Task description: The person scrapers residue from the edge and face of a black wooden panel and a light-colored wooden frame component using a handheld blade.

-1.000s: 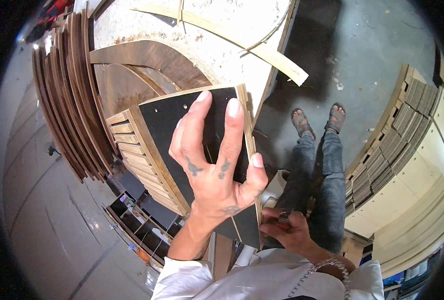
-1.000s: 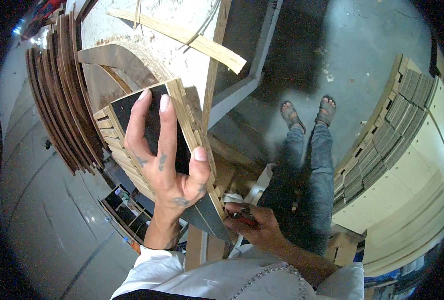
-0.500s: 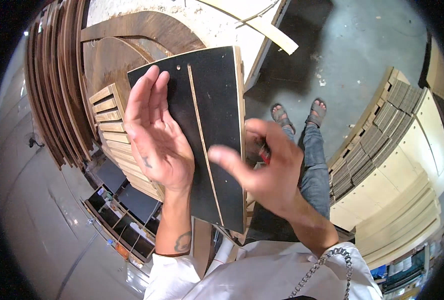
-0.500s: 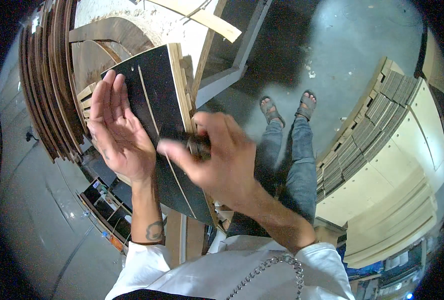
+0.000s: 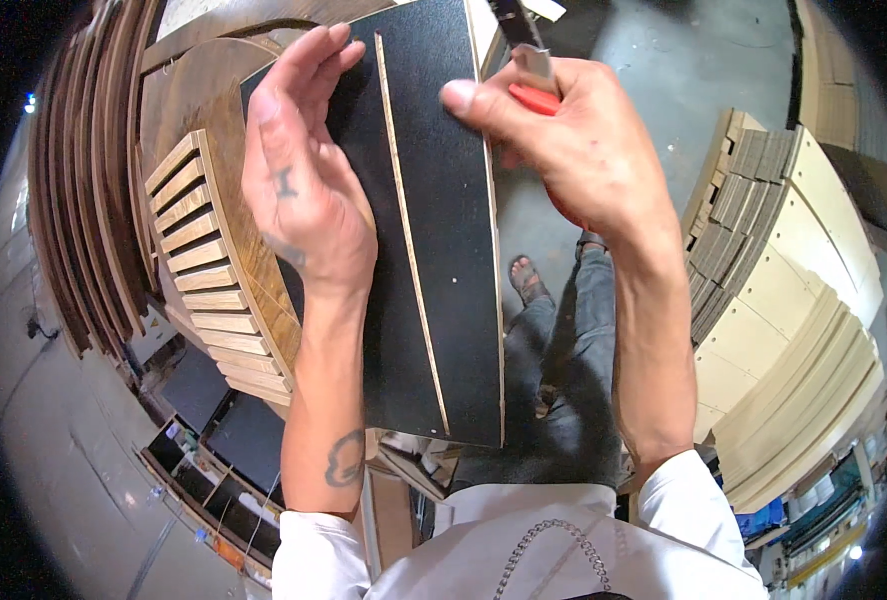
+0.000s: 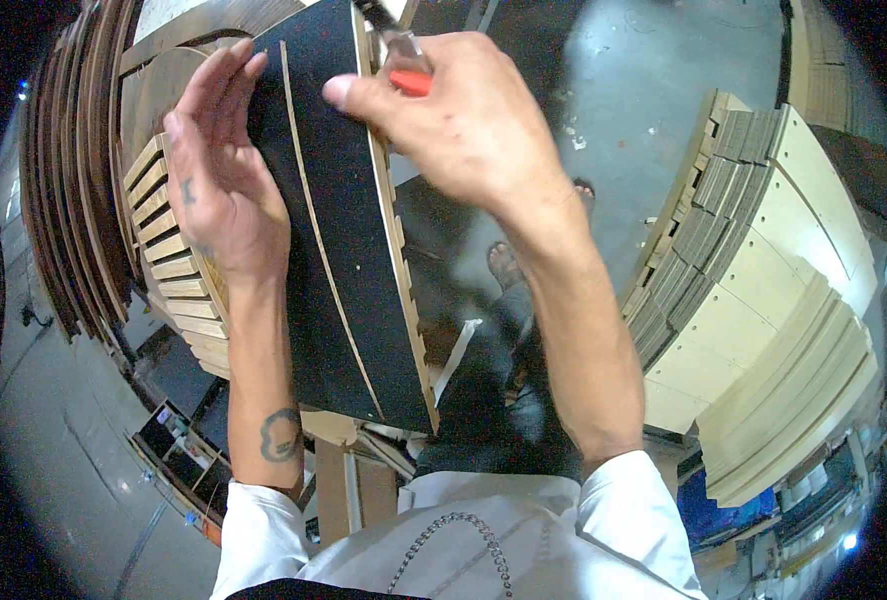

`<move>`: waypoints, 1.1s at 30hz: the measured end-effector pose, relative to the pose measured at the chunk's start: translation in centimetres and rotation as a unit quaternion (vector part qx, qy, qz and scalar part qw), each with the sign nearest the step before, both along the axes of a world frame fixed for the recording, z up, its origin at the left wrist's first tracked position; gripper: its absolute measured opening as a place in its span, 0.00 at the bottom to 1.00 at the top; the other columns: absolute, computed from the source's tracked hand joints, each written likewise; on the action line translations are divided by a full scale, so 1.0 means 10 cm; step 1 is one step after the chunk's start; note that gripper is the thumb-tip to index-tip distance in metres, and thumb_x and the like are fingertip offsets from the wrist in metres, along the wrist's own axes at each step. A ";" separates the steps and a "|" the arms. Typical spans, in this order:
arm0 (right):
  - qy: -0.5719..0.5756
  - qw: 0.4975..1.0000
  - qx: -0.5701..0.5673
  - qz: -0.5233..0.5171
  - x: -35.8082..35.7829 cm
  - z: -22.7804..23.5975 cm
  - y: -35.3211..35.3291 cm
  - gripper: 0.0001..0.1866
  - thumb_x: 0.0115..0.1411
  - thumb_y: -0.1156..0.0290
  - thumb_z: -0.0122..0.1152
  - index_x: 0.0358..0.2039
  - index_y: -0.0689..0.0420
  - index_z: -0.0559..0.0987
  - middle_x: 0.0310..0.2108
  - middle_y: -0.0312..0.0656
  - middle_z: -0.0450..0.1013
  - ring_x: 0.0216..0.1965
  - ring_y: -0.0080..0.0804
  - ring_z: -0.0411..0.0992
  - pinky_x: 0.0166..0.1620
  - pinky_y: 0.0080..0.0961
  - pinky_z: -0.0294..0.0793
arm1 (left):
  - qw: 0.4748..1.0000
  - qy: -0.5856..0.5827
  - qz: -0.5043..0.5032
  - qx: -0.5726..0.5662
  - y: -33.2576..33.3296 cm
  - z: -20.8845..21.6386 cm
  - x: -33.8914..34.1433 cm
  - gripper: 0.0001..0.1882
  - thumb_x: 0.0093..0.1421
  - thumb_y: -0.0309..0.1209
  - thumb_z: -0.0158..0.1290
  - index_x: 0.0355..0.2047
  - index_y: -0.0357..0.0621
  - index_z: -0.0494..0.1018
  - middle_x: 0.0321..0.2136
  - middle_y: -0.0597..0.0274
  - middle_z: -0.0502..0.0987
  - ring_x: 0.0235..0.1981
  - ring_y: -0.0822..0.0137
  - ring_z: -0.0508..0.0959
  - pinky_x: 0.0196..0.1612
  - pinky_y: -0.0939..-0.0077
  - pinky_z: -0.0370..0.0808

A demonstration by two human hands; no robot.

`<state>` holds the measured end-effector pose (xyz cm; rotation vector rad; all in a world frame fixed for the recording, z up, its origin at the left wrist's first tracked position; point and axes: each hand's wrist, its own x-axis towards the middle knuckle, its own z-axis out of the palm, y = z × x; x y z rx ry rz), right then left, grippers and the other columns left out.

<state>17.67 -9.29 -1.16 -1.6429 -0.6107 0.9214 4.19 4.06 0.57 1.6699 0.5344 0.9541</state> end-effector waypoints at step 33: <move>0.293 0.955 -0.023 -0.032 -1.11 0.30 -1.07 0.22 0.59 0.60 0.77 0.44 0.67 0.84 0.30 0.38 0.81 0.30 0.18 0.77 0.37 0.20 0.79 | 0.993 -0.001 0.045 0.107 -0.24 0.18 0.01 0.23 0.75 0.39 0.43 0.51 0.29 0.76 0.47 0.46 0.80 0.51 0.59 0.79 0.61 0.65 0.73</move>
